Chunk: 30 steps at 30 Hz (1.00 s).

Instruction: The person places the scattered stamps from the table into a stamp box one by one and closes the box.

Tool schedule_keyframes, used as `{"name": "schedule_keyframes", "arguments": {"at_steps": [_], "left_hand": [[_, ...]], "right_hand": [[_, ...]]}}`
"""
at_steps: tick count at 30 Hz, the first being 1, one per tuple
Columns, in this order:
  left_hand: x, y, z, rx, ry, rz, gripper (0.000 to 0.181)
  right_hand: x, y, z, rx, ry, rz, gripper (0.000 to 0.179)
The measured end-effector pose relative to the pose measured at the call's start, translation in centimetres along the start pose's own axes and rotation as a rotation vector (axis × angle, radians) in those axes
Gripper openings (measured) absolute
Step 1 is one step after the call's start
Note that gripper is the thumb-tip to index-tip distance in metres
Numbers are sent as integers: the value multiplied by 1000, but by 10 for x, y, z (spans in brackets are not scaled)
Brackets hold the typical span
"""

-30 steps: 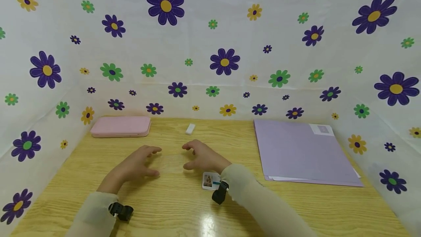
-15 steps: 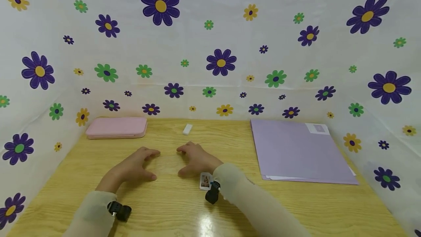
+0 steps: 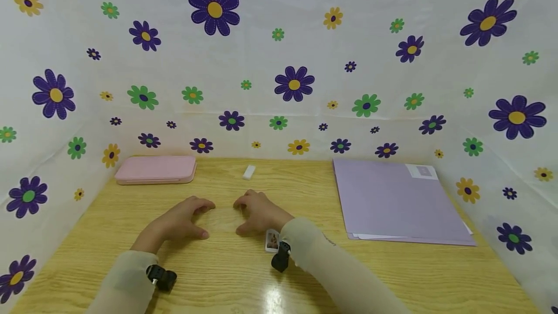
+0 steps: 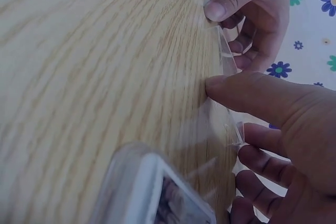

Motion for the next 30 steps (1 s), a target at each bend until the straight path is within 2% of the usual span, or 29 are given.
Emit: {"name": "schedule_keyframes", "arguments": {"at_steps": [9,17,22,30], "left_hand": [[5,4,2,-13,27,-7,63],[6,4,-2,5,4,-28,64],[14,1,-6,16,24,-40,64],[29,-1,-11,31,97,-56,64]], "right_hand": [[1,5,1,8,-18,23,55],[-3,-1,-7,35,-30,61,57],[-4,-4,-14,35,-39,87,58],[-5,-14,-32,74,-87,72,58]]}}
Point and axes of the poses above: each hand's wrist, its own z-axis towards the middle knuckle, its own y-axis out of the palm, x = y × z, the point moved 6 cm from there along z, towards the middle knuckle, and after that the axes turned 5 degrees about y, right-handed, at the moved point
